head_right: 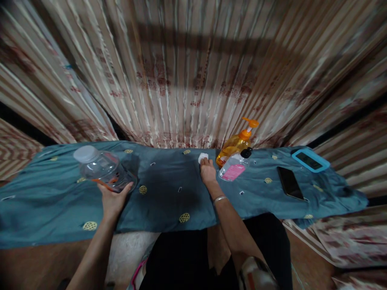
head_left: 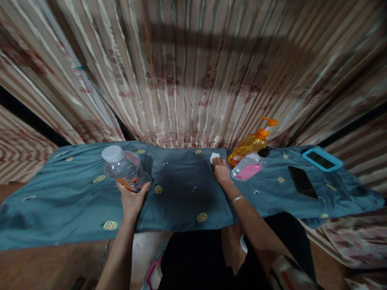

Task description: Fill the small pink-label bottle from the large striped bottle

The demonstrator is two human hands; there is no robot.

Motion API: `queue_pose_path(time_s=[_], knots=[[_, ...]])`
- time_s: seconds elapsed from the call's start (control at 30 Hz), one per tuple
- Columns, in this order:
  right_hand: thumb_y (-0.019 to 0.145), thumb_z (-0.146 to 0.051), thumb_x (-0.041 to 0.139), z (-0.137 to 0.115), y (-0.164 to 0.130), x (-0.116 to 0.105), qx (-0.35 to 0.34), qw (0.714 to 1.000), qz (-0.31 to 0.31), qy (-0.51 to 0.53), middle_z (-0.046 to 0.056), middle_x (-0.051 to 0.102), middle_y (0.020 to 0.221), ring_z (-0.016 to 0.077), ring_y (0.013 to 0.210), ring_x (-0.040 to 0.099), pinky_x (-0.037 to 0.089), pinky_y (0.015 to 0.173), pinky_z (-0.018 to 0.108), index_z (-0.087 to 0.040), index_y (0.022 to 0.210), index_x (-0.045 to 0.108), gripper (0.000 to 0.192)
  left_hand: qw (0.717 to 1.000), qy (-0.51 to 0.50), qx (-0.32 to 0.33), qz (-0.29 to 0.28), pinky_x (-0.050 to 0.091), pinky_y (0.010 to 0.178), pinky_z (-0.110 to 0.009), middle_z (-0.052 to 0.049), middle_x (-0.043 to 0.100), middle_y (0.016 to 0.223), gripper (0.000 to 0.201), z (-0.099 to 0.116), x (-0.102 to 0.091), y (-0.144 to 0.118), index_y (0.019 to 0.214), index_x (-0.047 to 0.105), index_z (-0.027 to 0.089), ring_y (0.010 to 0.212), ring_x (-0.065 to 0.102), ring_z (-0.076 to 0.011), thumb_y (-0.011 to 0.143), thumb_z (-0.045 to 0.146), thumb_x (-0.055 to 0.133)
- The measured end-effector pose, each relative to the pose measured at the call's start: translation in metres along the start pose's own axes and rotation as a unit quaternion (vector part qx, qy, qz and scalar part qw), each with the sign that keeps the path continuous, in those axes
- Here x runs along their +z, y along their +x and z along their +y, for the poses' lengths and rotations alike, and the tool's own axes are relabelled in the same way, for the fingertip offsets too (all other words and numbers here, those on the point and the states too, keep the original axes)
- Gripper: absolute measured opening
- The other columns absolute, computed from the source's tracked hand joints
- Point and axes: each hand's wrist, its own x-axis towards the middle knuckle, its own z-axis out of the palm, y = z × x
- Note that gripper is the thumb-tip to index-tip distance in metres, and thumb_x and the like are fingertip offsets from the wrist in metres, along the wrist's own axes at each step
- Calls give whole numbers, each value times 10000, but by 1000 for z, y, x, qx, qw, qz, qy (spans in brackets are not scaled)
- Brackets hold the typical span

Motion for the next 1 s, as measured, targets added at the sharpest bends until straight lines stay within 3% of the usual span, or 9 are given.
queue_pose_path(time_s=[0.13,0.37,0.53,0.63,0.77,1.0], knots=[[1052,-421,741,-29,30,14,34,999,28,13,125,668,1433,290,1221,702,614,1025,519,-195,1412,663,431,1000,7,-17,-3,562,1136,-646,-210,715,1304,1081,2,-1,-1,1486,412,142,1268,725,-438,585,414,944],[1050,-416,746,-137,66,38,-41,995,22,83,131,651,1470,302,1259,691,606,1046,534,-198,1433,654,450,1000,-17,-11,-12,523,1180,-651,-215,692,1359,1123,-2,-1,-2,1505,388,166,1304,705,-432,578,448,954],[1054,-417,740,-205,58,40,-155,979,-13,130,130,632,1510,312,1300,672,586,1081,556,-214,1452,647,457,1000,-4,-17,-15,511,1191,-665,-252,666,1420,1189,3,-2,-3,1544,369,149,1351,676,-469,559,450,961],[1053,-408,742,-224,41,38,-230,963,-32,139,129,629,1518,312,1310,668,581,1090,559,-217,1446,653,446,1000,1,-16,-15,515,1192,-660,-252,672,1415,1196,5,-2,-3,1556,364,142,1350,679,-468,565,451,958],[1051,-392,747,-201,22,31,-278,952,-39,125,125,638,1506,307,1299,675,592,1075,547,-210,1419,668,418,1000,5,-11,-14,526,1190,-647,-253,670,1426,1195,1,-1,-1,1572,355,137,1345,690,-453,589,456,954],[1058,-399,737,-74,9,7,-190,979,-21,70,126,646,1490,295,1269,687,604,1058,530,-216,1416,669,407,1000,-2,1,-5,491,1232,-648,-257,659,1467,1241,0,0,2,1604,334,131,1390,668,-459,572,408,964]])
